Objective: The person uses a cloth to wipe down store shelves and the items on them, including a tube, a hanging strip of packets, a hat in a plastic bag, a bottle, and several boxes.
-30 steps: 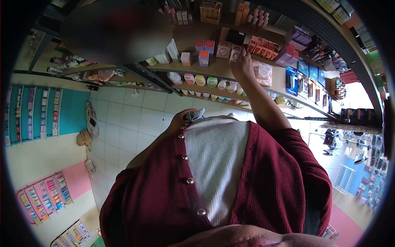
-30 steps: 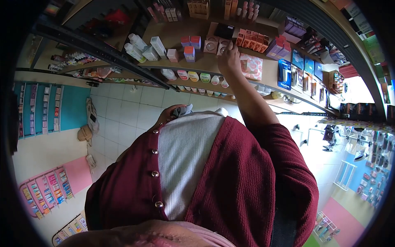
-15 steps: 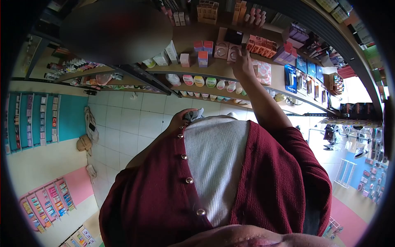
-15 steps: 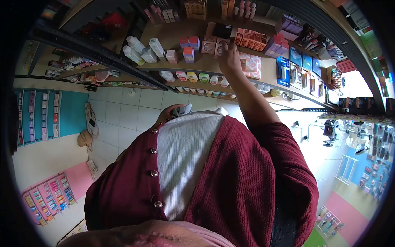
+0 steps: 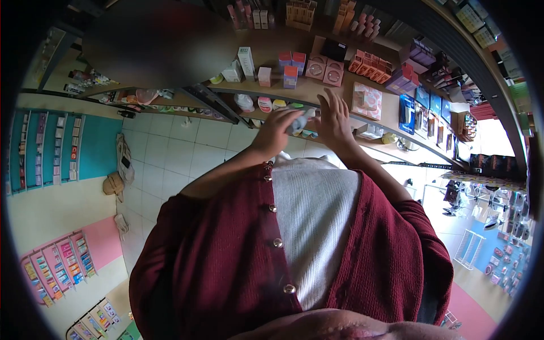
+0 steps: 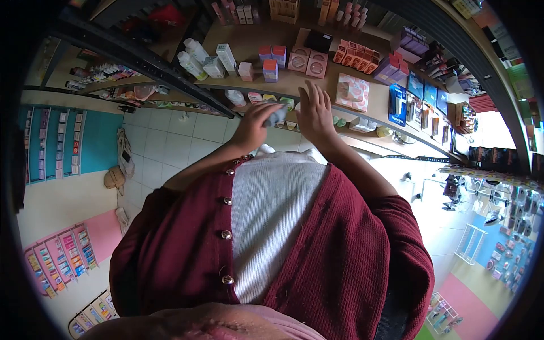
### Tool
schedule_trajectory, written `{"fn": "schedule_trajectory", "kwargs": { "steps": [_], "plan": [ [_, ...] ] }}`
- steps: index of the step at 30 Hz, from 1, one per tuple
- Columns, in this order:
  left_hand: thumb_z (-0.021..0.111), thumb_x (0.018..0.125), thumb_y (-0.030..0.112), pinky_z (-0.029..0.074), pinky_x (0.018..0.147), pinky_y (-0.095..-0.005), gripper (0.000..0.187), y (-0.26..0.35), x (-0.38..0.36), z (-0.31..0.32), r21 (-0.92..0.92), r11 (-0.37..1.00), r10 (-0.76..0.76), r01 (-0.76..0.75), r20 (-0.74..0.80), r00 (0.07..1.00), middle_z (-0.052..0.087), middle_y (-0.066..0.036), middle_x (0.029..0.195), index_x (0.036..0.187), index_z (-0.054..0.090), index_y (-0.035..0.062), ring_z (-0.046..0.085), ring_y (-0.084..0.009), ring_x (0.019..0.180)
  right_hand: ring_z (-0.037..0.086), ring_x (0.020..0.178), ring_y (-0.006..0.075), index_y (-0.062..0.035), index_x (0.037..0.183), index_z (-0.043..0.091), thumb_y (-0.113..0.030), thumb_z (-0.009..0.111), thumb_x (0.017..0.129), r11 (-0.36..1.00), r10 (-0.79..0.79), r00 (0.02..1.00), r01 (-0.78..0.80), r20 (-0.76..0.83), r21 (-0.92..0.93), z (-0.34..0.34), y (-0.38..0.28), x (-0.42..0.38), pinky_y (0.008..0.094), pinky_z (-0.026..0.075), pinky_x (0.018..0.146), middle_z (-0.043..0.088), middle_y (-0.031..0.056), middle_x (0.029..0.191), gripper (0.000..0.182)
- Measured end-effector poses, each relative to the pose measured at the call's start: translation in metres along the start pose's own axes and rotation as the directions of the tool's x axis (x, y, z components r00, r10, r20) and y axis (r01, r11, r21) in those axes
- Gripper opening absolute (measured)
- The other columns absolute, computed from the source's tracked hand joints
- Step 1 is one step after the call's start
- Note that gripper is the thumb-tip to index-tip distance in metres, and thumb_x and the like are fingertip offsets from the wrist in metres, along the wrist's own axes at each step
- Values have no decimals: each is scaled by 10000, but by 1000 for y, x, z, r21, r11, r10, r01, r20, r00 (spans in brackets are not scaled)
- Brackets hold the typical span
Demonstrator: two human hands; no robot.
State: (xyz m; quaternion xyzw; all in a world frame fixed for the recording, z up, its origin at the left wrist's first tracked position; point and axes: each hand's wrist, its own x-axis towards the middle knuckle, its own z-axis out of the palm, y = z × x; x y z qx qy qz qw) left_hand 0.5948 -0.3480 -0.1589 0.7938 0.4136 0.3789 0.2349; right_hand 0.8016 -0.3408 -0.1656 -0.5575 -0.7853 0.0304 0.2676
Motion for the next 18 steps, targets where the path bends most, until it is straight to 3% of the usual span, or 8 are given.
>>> {"fn": "schedule_trajectory", "kwargs": {
  "steps": [1, 4, 6, 8, 10, 12, 16, 18],
  "plan": [
    [494, 716, -125, 431, 976, -392, 552, 4, 10, 9, 54, 981, 182, -185, 49, 982, 574, -162, 1179, 1229, 557, 69, 528, -337, 1129, 375, 1275, 347, -17, 1267, 464, -150, 709, 724, 999, 1, 1000, 0, 21, -41, 5, 2, -9, 511, 290, 1052, 375, 180, 1360, 611],
    [502, 696, -130, 423, 980, -408, 591, 10, 37, 39, 49, 984, 172, -173, 24, 985, 558, -146, 1189, 1243, 544, 89, 508, -324, 1144, 398, 1269, 302, -24, 1257, 498, -186, 676, 762, 991, 11, 997, -1, 75, -131, -10, 6, -24, 485, 289, 1068, 436, 136, 1338, 550],
    [502, 702, -116, 423, 978, -409, 537, 12, 51, 56, -10, 994, 107, -107, 6, 994, 569, -149, 1167, 1206, 554, 63, 521, -330, 1117, 423, 1247, 306, -50, 1208, 552, -199, 671, 773, 981, -120, 947, 67, 296, 183, -35, 7, -23, 453, 281, 1081, 496, 137, 1285, 476],
    [507, 710, -84, 425, 970, -414, 476, 12, 67, 71, 90, 994, 72, -65, -73, 995, 572, -155, 1166, 1168, 557, 38, 524, -337, 1108, 486, 1184, 303, -78, 1159, 592, -207, 669, 791, 970, -171, 958, 124, 230, 208, -57, 3, -33, 414, 354, 1033, 558, 131, 1206, 398],
    [526, 721, -49, 415, 975, -415, 452, 10, 78, 79, 164, 985, 64, -62, -4, 998, 572, -159, 1184, 1166, 551, 28, 523, -339, 1116, 576, 1058, 295, -81, 1144, 595, -204, 663, 810, 897, 23, 925, -187, 380, 400, -73, 2, -43, 398, 456, 912, 587, 125, 1151, 363],
    [552, 729, -23, 402, 988, -413, 470, 6, 78, 96, 391, 918, 56, -63, 28, 998, 568, -154, 1216, 1195, 542, 35, 518, -337, 1134, 632, 917, 290, -65, 1118, 605, -203, 664, 822, 873, 118, 921, -274, 372, 402, -77, 12, -56, 380, 508, 788, 610, 127, 1093, 332],
    [602, 768, 62, 314, 1063, -437, 470, 10, 78, 105, 217, 953, 158, -210, 235, 959, 515, -133, 1314, 1230, 518, 48, 435, -324, 1249, 651, 840, 272, -50, 1080, 624, -177, 677, 820, 821, 274, 906, -395, 323, 412, -74, 36, -80, 358, 513, 754, 612, 138, 1080, 294],
    [532, 744, -68, 375, 1040, -403, 512, 13, 75, 104, 221, 945, 192, -240, 221, 956, 562, -123, 1264, 1240, 532, 58, 483, -328, 1211, 656, 827, 258, -42, 1070, 633, -163, 688, 813, 703, 385, 844, -530, 373, 474, -75, 41, -88, 346, 517, 747, 622, 136, 1064, 289]
  ]
}}
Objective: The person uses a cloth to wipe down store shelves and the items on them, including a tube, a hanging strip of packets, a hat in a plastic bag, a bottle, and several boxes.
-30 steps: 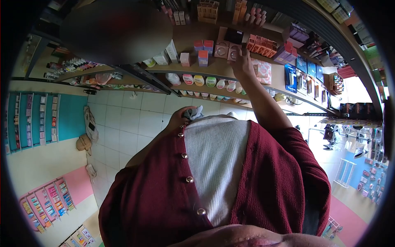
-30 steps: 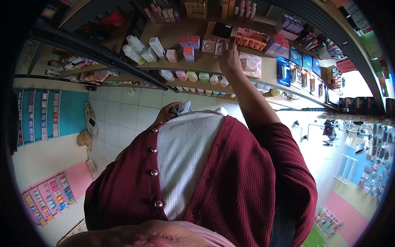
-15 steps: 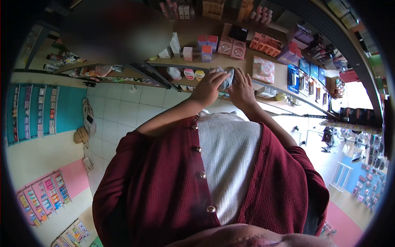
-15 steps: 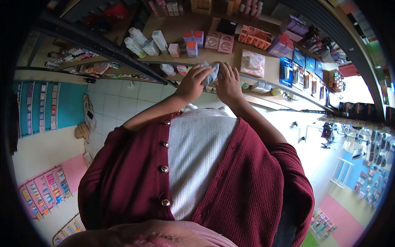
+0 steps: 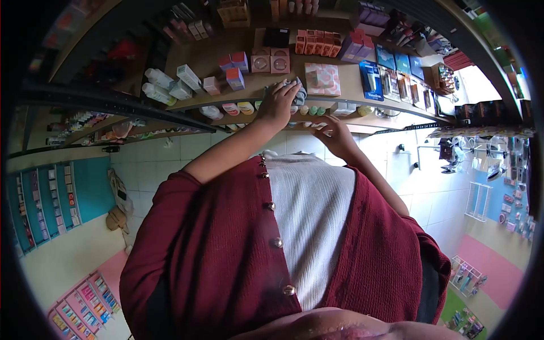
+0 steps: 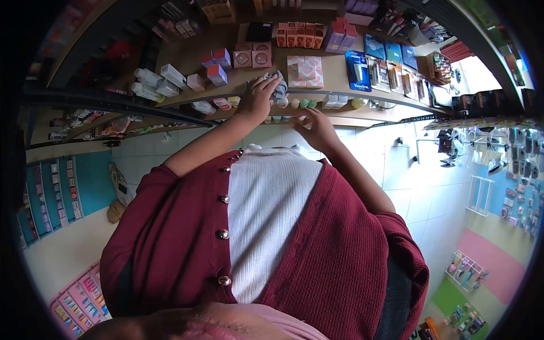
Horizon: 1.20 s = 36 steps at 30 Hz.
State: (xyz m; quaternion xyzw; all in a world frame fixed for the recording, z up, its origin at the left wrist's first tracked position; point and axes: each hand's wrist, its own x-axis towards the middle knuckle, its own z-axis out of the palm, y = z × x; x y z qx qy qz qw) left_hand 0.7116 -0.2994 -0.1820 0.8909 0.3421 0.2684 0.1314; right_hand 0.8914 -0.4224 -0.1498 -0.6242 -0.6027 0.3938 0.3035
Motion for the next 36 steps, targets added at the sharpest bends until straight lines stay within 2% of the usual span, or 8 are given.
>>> {"fn": "schedule_trajectory", "kwargs": {
  "steps": [12, 14, 18, 19, 21, 28, 32, 36],
  "plan": [
    [459, 766, -79, 399, 1022, -376, 456, 22, -7, -11, -78, 997, -11, 14, 47, 999, 571, -153, 1255, 1185, 585, 51, 491, -348, 1207, 566, 908, 111, -59, 1123, 594, -245, 634, 912, 845, 228, 956, -287, 183, 451, -8, 15, -6, 241, 448, 751, 608, 38, 1022, 285],
    [432, 726, -107, 408, 986, -312, 517, 44, -7, -47, -399, 804, -265, 440, 422, 867, 582, -156, 1242, 1182, 606, 65, 535, -314, 1172, 571, 912, 120, -58, 1121, 591, -293, 598, 932, 803, 251, 949, -315, 192, 506, -8, 9, -5, 262, 450, 768, 608, 29, 1031, 301],
    [415, 702, -142, 462, 886, -312, 594, 36, -8, -60, -780, 401, -554, 481, 212, 805, 635, -144, 1110, 1207, 594, 114, 625, -295, 995, 569, 977, 157, -80, 1129, 573, -398, 560, 938, 501, 272, 884, -468, 380, 728, -11, 3, -5, 307, 442, 832, 608, 37, 1064, 372],
    [415, 702, -142, 462, 886, -312, 594, 33, -6, -61, -780, 403, -553, 478, 209, 807, 635, -144, 1110, 1207, 594, 114, 625, -295, 995, 569, 977, 157, -80, 1129, 573, -398, 560, 938, 502, 270, 886, -464, 378, 729, -12, 0, -4, 307, 442, 832, 608, 37, 1064, 372],
    [455, 727, -135, 443, 951, -376, 579, 21, -2, -56, -435, 892, -229, 122, -203, 952, 582, -149, 1190, 1240, 567, 109, 577, -305, 1061, 573, 987, 165, -84, 1124, 566, -432, 562, 927, 590, 301, 878, -477, 371, 652, -13, -6, -2, 318, 439, 833, 604, 36, 1069, 400],
    [567, 765, -45, 386, 1021, -454, 548, 15, -21, -14, 127, 986, -99, 107, -62, 993, 463, -120, 1353, 1285, 506, 116, 469, -371, 1167, 606, 848, 154, -53, 1083, 602, -407, 594, 912, 813, 244, 943, -327, 228, 482, -34, 4, -2, 281, 456, 736, 641, 32, 951, 394],
    [566, 760, -47, 405, 1000, -440, 528, 0, -23, -21, 86, 993, -88, 85, 34, 996, 504, -107, 1322, 1262, 532, 112, 499, -358, 1131, 587, 665, 132, -1, 921, 656, -401, 610, 904, 961, 267, 905, -225, -332, 161, -59, 46, 4, 256, 462, 620, 644, 37, 717, 403],
    [543, 711, -85, 430, 966, -416, 518, -3, -28, -30, -1, 1000, -25, 25, 77, 997, 582, -94, 1232, 1188, 599, 109, 539, -338, 1079, 564, 529, 81, 8, 852, 663, -479, 626, 872, 588, 693, 690, -374, -208, 717, -88, 86, 16, 186, 416, 479, 652, 63, 692, 489]
  ]
}}
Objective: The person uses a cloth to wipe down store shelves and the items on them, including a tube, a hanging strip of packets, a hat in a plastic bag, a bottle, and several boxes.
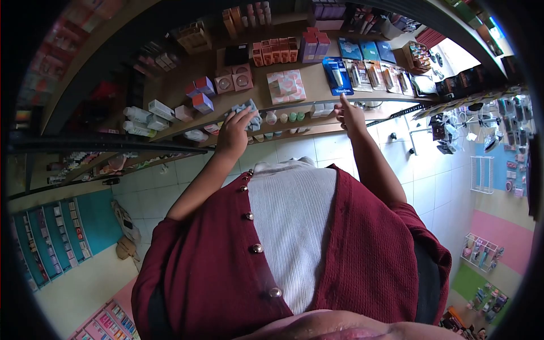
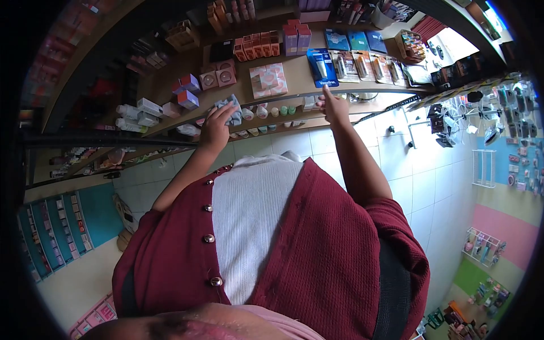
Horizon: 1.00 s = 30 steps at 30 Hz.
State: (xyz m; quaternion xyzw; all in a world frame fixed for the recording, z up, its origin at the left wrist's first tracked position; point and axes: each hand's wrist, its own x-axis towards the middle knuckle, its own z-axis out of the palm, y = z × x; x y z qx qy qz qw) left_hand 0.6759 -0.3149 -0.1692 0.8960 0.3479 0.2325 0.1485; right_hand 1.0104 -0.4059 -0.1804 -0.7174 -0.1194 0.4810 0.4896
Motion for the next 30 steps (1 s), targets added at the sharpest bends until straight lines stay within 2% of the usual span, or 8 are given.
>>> {"fn": "schedule_trajectory", "kwargs": {
  "steps": [2, 8, 10, 14, 16, 21, 25, 30],
  "plan": [
    [531, 691, -103, 436, 958, -409, 523, 8, -6, -4, -35, 999, 27, -27, 1, 1000, 600, -93, 1205, 1161, 618, 109, 547, -331, 1068, 577, 534, 91, 14, 821, 670, -494, 631, 862, 997, -69, 988, 64, -138, -44, -4, -5, 9, 196, 430, 494, 657, 58, 676, 511],
    [516, 661, -143, 450, 933, -401, 541, 40, -25, -21, -321, 947, 23, -13, 26, 999, 614, -117, 1194, 1137, 630, 87, 573, -336, 1079, 575, 547, 91, 41, 854, 690, -471, 658, 850, 981, -109, 976, 75, -189, -178, -10, 1, 30, 218, 442, 527, 671, 49, 669, 512],
    [543, 690, -138, 453, 937, -374, 519, 39, -28, -22, -344, 939, 15, -5, 28, 999, 616, -131, 1194, 1153, 624, 82, 588, -313, 1083, 594, 622, 97, 0, 916, 676, -384, 642, 877, 996, -91, 991, 92, -96, 3, -10, 1, 22, 244, 459, 583, 688, 33, 735, 387],
    [557, 743, -119, 472, 899, -324, 489, 41, -37, -28, -537, 836, -135, 117, 6, 991, 640, -120, 1150, 1183, 610, 87, 625, -284, 1018, 628, 782, 133, -37, 998, 624, -239, 610, 892, 998, 8, 999, -4, -54, 65, -10, 4, -2, 289, 478, 665, 691, 58, 881, 228],
    [558, 763, -119, 466, 895, -298, 481, 43, -37, -37, -572, 805, -173, 159, 30, 984, 649, -126, 1133, 1197, 603, 82, 636, -257, 1014, 627, 918, 175, -62, 1021, 576, -161, 585, 882, 948, -17, 997, -8, 75, 317, -13, 16, -8, 333, 481, 739, 668, 77, 985, 171],
    [547, 805, -117, 440, 869, -238, 458, 53, -28, -54, -660, 724, -205, 200, 72, 976, 647, -98, 1096, 1226, 586, 59, 595, -128, 1003, 604, 1049, 273, -8, 1242, 425, -190, 499, 916, 853, -165, 924, -41, 344, 520, -29, 52, 9, 388, 491, 824, 598, 176, 1109, 380],
    [557, 835, -98, 426, 885, -225, 440, 54, -25, -46, -791, 555, -226, 257, 153, 962, 621, -77, 1145, 1246, 570, 58, 570, -113, 1027, 589, 1101, 317, 55, 1279, 376, -273, 486, 950, 792, -54, 826, -307, 562, 528, -32, 39, 5, 411, 487, 905, 590, 199, 1131, 477],
    [612, 887, 22, 395, 960, -247, 447, 61, -14, -51, -840, 452, -215, 301, 225, 950, 583, -67, 1214, 1315, 484, 28, 537, -112, 1096, 599, 1086, 315, 32, 1299, 372, -227, 483, 958, 883, -29, 898, -182, 438, 432, -33, 35, -13, 430, 484, 922, 579, 196, 1154, 442]
  ]
}}
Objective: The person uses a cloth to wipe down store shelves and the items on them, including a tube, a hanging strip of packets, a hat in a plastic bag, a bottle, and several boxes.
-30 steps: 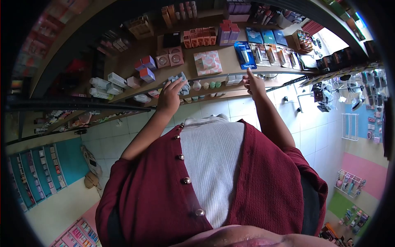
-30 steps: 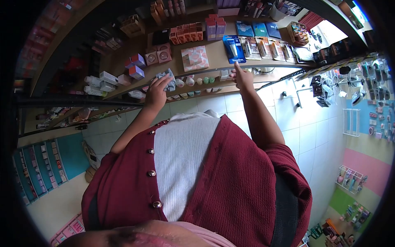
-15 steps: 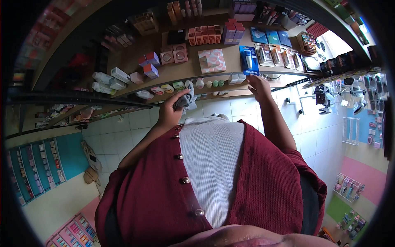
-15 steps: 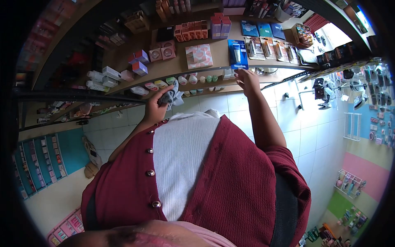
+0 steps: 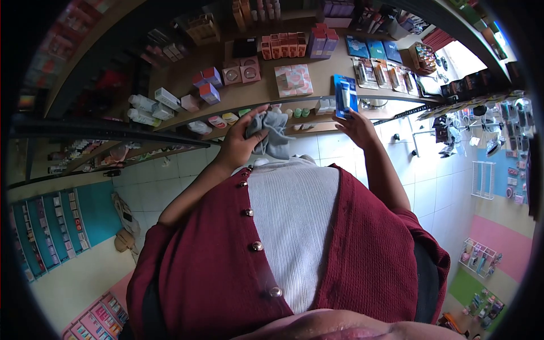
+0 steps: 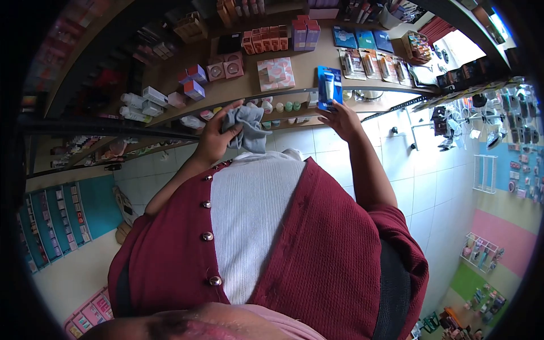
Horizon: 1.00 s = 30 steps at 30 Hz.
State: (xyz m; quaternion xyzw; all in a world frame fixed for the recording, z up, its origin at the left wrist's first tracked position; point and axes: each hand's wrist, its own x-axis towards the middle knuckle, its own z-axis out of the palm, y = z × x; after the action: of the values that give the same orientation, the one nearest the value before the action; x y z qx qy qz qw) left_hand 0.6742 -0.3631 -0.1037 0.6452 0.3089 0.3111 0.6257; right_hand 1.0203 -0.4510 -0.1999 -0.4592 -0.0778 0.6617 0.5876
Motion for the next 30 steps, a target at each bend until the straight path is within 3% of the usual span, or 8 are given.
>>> {"fn": "schedule_trajectory", "kwargs": {
  "steps": [4, 8, 10, 15, 20, 25, 28, 30],
  "plan": [
    [605, 906, 65, 397, 970, -263, 431, 17, 13, -8, -250, 968, -13, -22, -135, 991, 580, -74, 1214, 1312, 472, 11, 536, -125, 1107, 595, 1094, 298, 14, 1351, 330, -139, 539, 926, 982, -33, 997, 46, 73, -182, 31, -8, -53, 424, 546, 860, 560, 189, 1183, 498],
    [624, 883, 78, 424, 956, -307, 410, 69, 24, -4, 177, 911, 409, -373, -259, 875, 583, -90, 1211, 1276, 511, 38, 564, -177, 1095, 617, 1038, 287, -27, 1364, 331, -41, 513, 900, 948, 9, 978, 59, 210, -314, 89, -14, -76, 436, 563, 836, 553, 179, 1180, 499],
    [640, 816, 33, 437, 965, -359, 454, 90, 27, -5, 630, 472, 684, -617, 180, 707, 591, -80, 1206, 1254, 545, 106, 562, -242, 1122, 608, 1037, 295, -24, 1393, 297, -28, 492, 899, 951, -7, 936, 115, 353, -288, 117, -10, -77, 435, 554, 849, 538, 183, 1193, 531],
    [569, 754, -81, 381, 1025, -429, 517, 82, 21, 17, 673, 321, 485, -666, 487, 726, 560, -60, 1251, 1216, 584, 151, 509, -285, 1183, 583, 1062, 260, -23, 1419, 299, -53, 496, 901, 586, -173, 694, 643, 699, -493, 139, 11, -60, 391, 516, 900, 532, 160, 1201, 555],
    [525, 781, -66, 354, 1045, -461, 533, 67, 18, -8, 838, 280, 406, -469, 340, 848, 549, -40, 1265, 1256, 546, 174, 478, -293, 1203, 591, 1086, 255, -19, 1405, 331, -20, 495, 893, 876, 225, 902, -22, 368, -481, 165, 12, -75, 376, 495, 943, 536, 173, 1221, 537],
    [518, 804, -38, 398, 1020, -446, 514, 70, -3, -4, 775, 289, 345, -562, 464, 816, 543, -20, 1283, 1269, 544, 181, 485, -288, 1187, 585, 1065, 217, -17, 1415, 338, -49, 538, 900, 881, 243, 878, -21, 413, -472, 169, 15, -67, 327, 504, 912, 563, 145, 1172, 553],
    [507, 806, -45, 407, 1015, -435, 515, 66, -7, -14, 728, 322, 394, -605, 478, 785, 540, -12, 1293, 1265, 549, 187, 487, -290, 1184, 589, 1060, 210, -24, 1419, 332, -35, 526, 903, 576, 127, 788, 436, 603, -691, 171, 12, -64, 331, 503, 919, 561, 127, 1182, 552],
    [509, 800, -53, 408, 1016, -423, 505, 67, -4, -26, 778, 289, 391, -558, 436, 810, 548, -17, 1286, 1244, 568, 178, 497, -296, 1187, 589, 1075, 217, -29, 1413, 332, -19, 500, 900, 920, 261, 839, -67, 477, -386, 181, 16, -63, 343, 505, 925, 556, 133, 1195, 540]
  ]
}}
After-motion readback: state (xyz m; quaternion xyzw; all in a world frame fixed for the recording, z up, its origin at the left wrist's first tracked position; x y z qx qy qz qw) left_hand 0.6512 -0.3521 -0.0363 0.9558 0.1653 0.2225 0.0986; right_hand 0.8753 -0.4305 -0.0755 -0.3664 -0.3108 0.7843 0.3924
